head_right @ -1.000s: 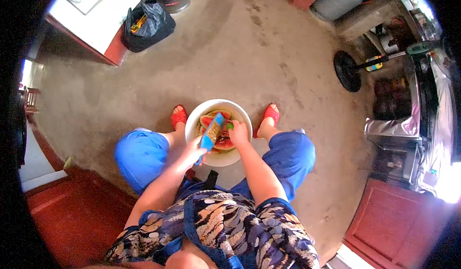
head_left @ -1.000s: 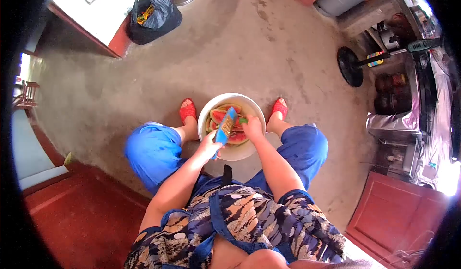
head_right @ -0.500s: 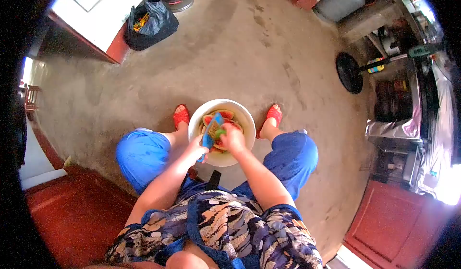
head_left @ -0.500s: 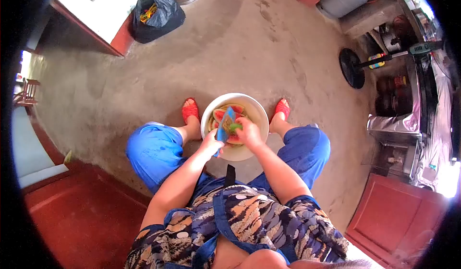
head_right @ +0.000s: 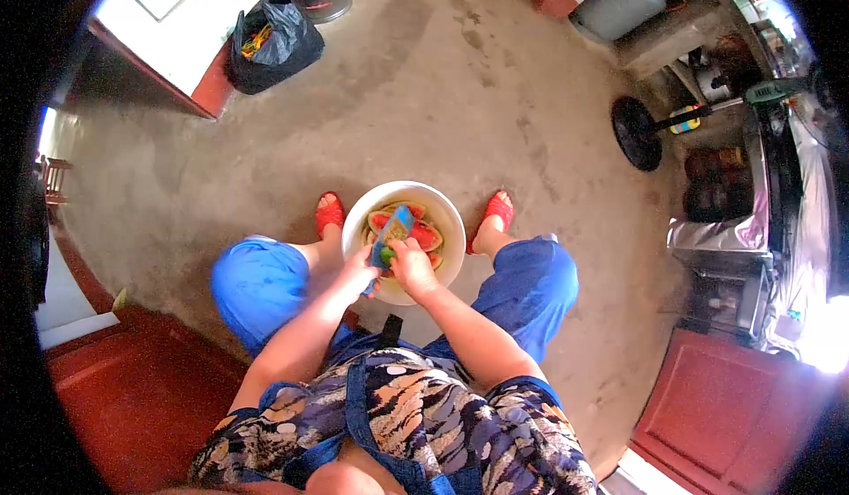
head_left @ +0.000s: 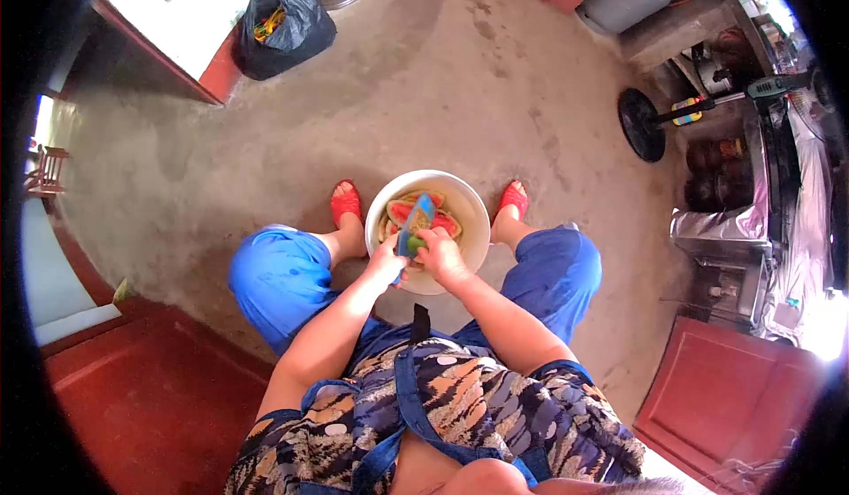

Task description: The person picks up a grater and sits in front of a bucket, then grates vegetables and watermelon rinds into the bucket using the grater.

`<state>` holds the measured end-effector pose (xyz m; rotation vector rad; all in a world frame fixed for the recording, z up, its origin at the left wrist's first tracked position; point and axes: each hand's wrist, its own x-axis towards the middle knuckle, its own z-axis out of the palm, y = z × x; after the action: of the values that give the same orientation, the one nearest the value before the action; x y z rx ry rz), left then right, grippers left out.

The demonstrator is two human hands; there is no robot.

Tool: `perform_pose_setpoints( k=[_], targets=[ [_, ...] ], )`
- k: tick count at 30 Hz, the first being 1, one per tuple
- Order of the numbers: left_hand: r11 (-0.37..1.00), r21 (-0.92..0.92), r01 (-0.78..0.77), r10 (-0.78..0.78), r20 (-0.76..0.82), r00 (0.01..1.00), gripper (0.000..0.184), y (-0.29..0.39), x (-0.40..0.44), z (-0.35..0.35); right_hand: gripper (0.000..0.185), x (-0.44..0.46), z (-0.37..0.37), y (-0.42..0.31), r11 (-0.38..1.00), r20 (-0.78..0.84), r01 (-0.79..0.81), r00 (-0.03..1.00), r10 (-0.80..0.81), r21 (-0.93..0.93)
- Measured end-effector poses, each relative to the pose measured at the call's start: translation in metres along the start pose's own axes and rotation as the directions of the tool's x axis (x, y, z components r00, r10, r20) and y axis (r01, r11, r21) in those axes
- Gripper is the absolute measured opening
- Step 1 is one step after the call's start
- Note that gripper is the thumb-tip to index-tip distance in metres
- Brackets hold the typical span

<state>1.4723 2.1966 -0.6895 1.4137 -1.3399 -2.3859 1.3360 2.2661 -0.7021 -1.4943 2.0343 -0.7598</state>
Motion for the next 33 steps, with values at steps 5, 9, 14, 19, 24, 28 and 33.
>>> perform_pose_setpoints(
  k=[5, 9, 14, 19, 24, 28, 33],
  targets=[
    [0.995, 0.087, -0.039, 0.034, 0.062, 0.997, 0.053, 0.001, -0.021, 0.012, 0.024, 0.027, 0.012, 0.075, 0.926, -0.146, -0.331, 0.940, 0.307, -0.184],
    [0.999, 0.018, 0.028, -0.028, -0.003, 1.000, 0.051, -0.007, -0.009, 0.001, 0.025, 0.022, 0.000, 0.041, 0.972, -0.121, -0.233, 0.966, 0.227, -0.041],
    [0.999, 0.040, 0.035, -0.034, -0.010, 0.999, 0.050, -0.010, 0.003, 0.003, 0.025, 0.003, -0.001, 0.005, 0.989, 0.081, -0.110, 0.990, 0.118, -0.097],
    [0.994, 0.109, -0.024, 0.020, 0.032, 0.999, 0.052, -0.004, -0.020, 0.010, 0.019, 0.032, 0.003, 0.080, 0.853, -0.116, -0.514, 0.856, 0.503, -0.095],
    [1.000, 0.027, 0.001, -0.001, -0.025, 1.000, 0.052, -0.015, 0.005, 0.000, 0.032, 0.018, 0.000, 0.033, 0.983, 0.036, -0.178, 0.984, 0.176, 0.037],
    [0.999, -0.039, 0.037, -0.038, -0.032, 0.999, 0.052, -0.009, 0.004, 0.001, 0.035, 0.007, -0.011, 0.006, 0.983, 0.123, -0.155, 0.982, 0.143, 0.096],
    [0.995, -0.083, 0.049, -0.048, 0.015, 0.999, 0.041, -0.004, -0.005, -0.005, 0.024, 0.014, -0.011, 0.003, 0.990, 0.106, -0.080, 0.992, 0.068, 0.114]
  ],
)
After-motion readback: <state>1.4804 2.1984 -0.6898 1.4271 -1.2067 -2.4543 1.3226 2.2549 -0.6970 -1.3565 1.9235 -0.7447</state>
